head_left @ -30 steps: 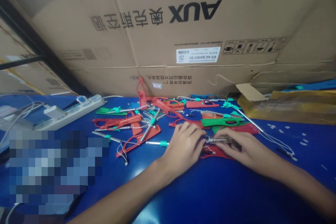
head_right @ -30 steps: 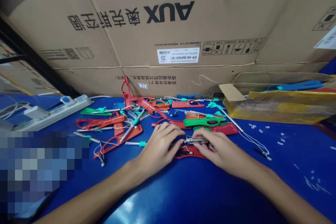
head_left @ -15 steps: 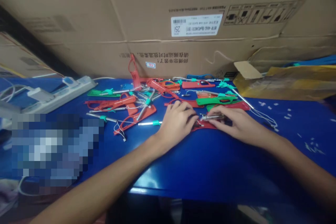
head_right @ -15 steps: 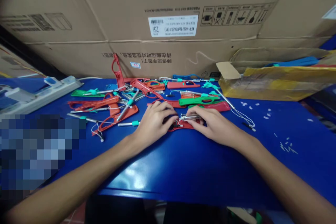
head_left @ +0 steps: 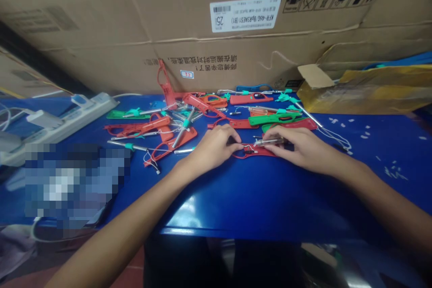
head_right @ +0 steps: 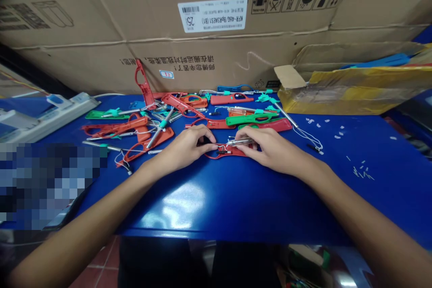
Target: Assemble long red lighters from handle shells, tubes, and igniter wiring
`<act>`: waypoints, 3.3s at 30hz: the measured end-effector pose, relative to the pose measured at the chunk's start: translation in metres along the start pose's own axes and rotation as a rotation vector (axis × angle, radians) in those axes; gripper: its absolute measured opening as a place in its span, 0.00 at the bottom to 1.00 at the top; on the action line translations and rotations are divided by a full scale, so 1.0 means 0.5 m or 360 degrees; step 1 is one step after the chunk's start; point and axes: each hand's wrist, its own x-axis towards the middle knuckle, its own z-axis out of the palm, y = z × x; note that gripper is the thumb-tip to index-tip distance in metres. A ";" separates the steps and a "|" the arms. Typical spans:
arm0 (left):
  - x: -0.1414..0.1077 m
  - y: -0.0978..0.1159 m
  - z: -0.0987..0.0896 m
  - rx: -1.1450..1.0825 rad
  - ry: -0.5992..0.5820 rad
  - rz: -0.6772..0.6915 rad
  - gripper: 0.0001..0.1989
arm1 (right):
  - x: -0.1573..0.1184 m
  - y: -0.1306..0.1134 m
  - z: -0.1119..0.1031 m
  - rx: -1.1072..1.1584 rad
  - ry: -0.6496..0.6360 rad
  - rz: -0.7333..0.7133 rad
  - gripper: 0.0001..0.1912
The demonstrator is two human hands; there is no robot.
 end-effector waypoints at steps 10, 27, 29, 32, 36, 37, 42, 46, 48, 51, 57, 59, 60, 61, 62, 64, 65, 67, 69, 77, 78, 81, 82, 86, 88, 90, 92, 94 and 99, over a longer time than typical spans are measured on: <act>0.002 -0.004 0.007 -0.0424 0.0043 0.0017 0.03 | 0.000 0.002 0.004 -0.0025 0.0005 -0.0017 0.10; -0.002 0.011 0.014 -0.0231 0.0085 0.0329 0.08 | 0.002 -0.004 0.006 -0.0060 0.0039 0.0005 0.12; -0.003 0.014 0.013 -0.0260 0.0049 0.0310 0.09 | 0.003 -0.005 0.008 -0.0066 0.0055 0.0009 0.12; -0.003 0.018 0.011 -0.0285 0.0017 0.0289 0.10 | 0.004 -0.006 0.008 -0.0055 0.0052 0.0023 0.11; -0.002 0.015 0.013 -0.0286 0.0021 0.0312 0.09 | 0.004 -0.006 0.007 -0.0083 0.0054 0.0015 0.10; -0.002 0.014 0.014 -0.0291 0.0020 0.0314 0.09 | 0.004 -0.006 0.007 -0.0091 0.0054 0.0013 0.10; -0.003 0.014 0.015 -0.0293 0.0009 0.0302 0.10 | 0.003 -0.005 0.009 -0.0091 0.0048 -0.0015 0.10; -0.003 0.016 0.015 -0.0279 0.0020 0.0310 0.10 | 0.003 -0.005 0.011 -0.0085 0.0054 -0.0017 0.10; -0.003 0.016 0.015 -0.0276 0.0023 0.0315 0.10 | 0.003 -0.004 0.012 -0.0078 0.0051 -0.0019 0.10; -0.003 0.013 0.015 -0.0279 0.0017 0.0308 0.10 | 0.004 -0.004 0.012 -0.0069 0.0065 -0.0039 0.10; -0.003 0.010 0.016 -0.0256 0.0024 0.0334 0.08 | 0.004 -0.009 0.010 -0.0085 0.0120 -0.0094 0.10; -0.004 0.011 0.015 -0.0253 0.0038 0.0336 0.08 | 0.003 -0.012 0.009 -0.0093 0.0142 -0.0107 0.10; -0.004 0.011 0.015 -0.0252 0.0042 0.0333 0.08 | 0.002 -0.013 0.009 -0.0098 0.0151 -0.0114 0.10; -0.004 0.012 0.014 -0.0250 0.0043 0.0328 0.08 | 0.001 -0.014 0.010 -0.0103 0.0156 -0.0123 0.10; -0.005 0.013 0.013 -0.0246 0.0043 0.0322 0.08 | 0.001 -0.014 0.010 -0.0106 0.0159 -0.0130 0.10; -0.005 0.015 0.011 -0.0224 0.0040 0.0317 0.08 | 0.000 -0.012 0.011 -0.0112 0.0161 -0.0145 0.10; -0.005 0.015 0.011 -0.0206 0.0039 0.0321 0.08 | -0.001 -0.011 0.012 -0.0116 0.0162 -0.0150 0.10; -0.004 0.015 0.010 -0.0166 0.0043 0.0344 0.07 | -0.001 -0.009 0.013 -0.0124 0.0159 -0.0157 0.09; -0.004 0.013 0.010 -0.0133 0.0044 0.0377 0.07 | 0.000 -0.009 0.015 -0.0113 0.0147 -0.0174 0.09; -0.002 0.010 0.002 -0.0007 0.0072 0.0444 0.08 | -0.001 -0.018 0.024 -0.0081 0.0134 -0.0138 0.10; -0.001 0.010 0.001 -0.0005 0.0065 0.0431 0.08 | -0.001 -0.018 0.023 -0.0093 0.0150 -0.0115 0.10; -0.001 0.008 0.002 -0.0035 0.0041 0.0424 0.08 | 0.000 -0.017 0.019 -0.0108 0.0177 -0.0064 0.10; -0.001 0.007 0.003 -0.0047 0.0029 0.0438 0.08 | 0.000 -0.017 0.018 -0.0107 0.0176 -0.0054 0.10; -0.001 0.003 0.005 -0.0094 -0.0002 0.0485 0.08 | 0.001 -0.016 0.017 -0.0077 0.0166 -0.0068 0.09; -0.001 0.003 0.004 -0.0118 -0.0010 0.0478 0.08 | 0.001 -0.017 0.017 -0.0055 0.0165 -0.0084 0.08; -0.001 0.002 0.003 -0.0138 -0.0012 0.0464 0.09 | 0.001 -0.018 0.017 -0.0049 0.0168 -0.0086 0.08; -0.001 0.001 0.002 -0.0156 -0.0009 0.0453 0.09 | 0.001 -0.018 0.017 -0.0055 0.0166 -0.0084 0.08; -0.001 0.001 0.003 -0.0181 -0.0004 0.0465 0.09 | 0.001 -0.017 0.018 -0.0065 0.0169 -0.0099 0.09; 0.001 0.000 0.003 -0.0243 -0.0007 0.0516 0.09 | 0.001 -0.014 0.022 -0.0081 0.0172 -0.0117 0.09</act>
